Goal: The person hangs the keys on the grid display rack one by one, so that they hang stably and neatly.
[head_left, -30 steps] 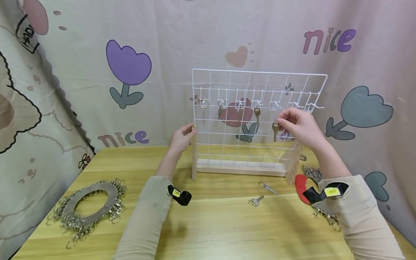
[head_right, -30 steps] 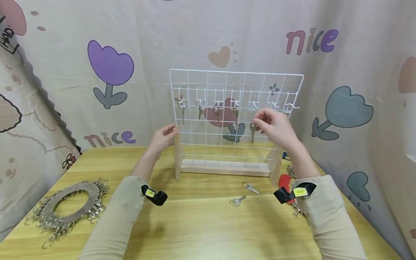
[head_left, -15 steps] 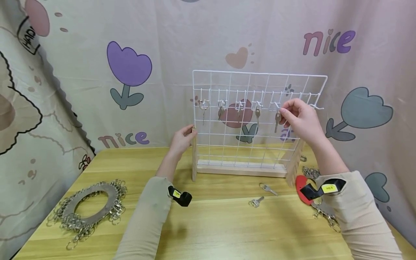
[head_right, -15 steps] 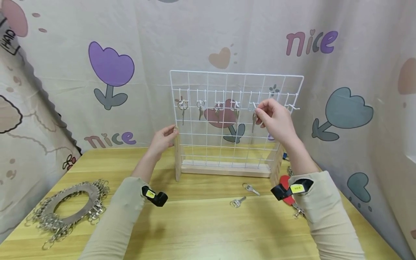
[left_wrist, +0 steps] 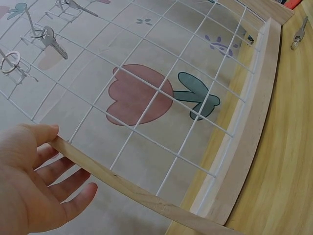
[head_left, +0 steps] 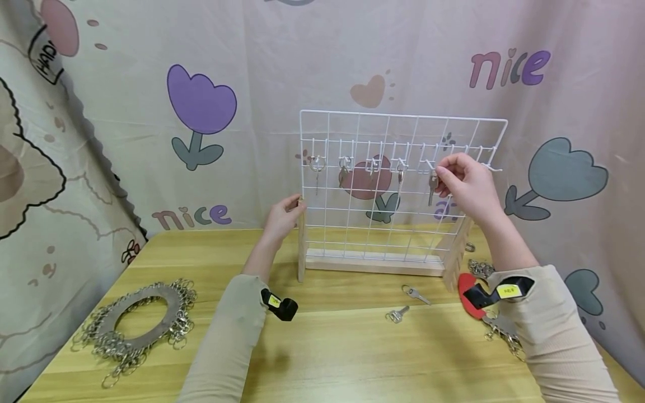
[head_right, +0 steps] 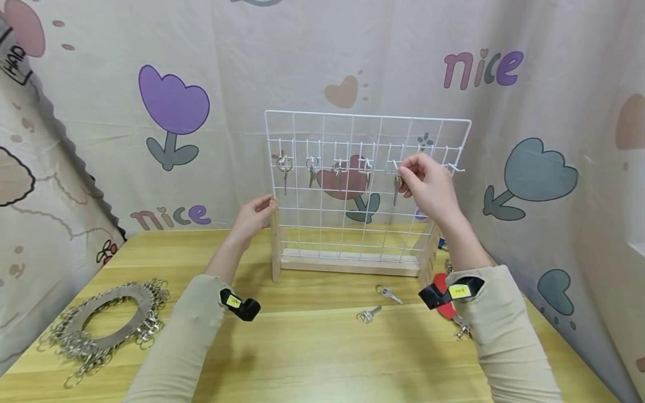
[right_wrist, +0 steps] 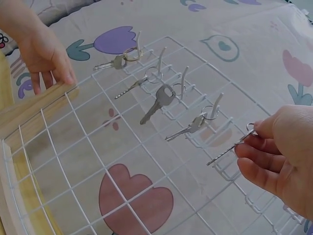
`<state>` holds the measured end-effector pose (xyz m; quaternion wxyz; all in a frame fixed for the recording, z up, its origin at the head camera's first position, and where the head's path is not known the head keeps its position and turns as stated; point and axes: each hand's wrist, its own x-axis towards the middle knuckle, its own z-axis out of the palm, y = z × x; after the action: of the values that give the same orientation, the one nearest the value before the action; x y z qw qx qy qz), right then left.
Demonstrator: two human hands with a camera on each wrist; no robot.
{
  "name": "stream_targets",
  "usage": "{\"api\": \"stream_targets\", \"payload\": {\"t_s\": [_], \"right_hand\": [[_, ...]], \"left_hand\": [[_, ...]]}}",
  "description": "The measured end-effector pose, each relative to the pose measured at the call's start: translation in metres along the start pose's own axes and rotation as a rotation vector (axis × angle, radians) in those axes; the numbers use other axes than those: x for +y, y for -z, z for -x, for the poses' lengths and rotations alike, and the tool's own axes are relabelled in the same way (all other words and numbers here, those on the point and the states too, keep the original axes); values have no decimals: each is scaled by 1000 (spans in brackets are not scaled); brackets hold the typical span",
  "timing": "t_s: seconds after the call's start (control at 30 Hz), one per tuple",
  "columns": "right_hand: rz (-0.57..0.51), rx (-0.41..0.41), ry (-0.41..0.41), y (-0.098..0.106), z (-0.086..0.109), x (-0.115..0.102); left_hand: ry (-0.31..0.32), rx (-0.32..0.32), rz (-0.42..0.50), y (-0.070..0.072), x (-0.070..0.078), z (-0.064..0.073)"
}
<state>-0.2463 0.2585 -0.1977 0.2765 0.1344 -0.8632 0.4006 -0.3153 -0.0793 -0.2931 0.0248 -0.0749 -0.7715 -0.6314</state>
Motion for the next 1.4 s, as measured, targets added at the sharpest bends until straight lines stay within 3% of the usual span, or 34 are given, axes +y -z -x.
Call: {"api": "stream_targets", "payload": {"t_s": [0.63, 0.97, 1.2, 1.4], "right_hand": [[27, 12, -8, 0, 0, -2], [-29, 35, -11, -4, -1, 0], [28, -8, -60, -5, 7, 9], [-17, -55, -80, -7, 19, 21]], "left_hand": [[1, 3, -1, 0, -1, -1], [7, 1, 7, 0, 0, -2], [-2, -3, 4, 1, 1, -2], [6, -6, 2, 0, 0, 0]]}}
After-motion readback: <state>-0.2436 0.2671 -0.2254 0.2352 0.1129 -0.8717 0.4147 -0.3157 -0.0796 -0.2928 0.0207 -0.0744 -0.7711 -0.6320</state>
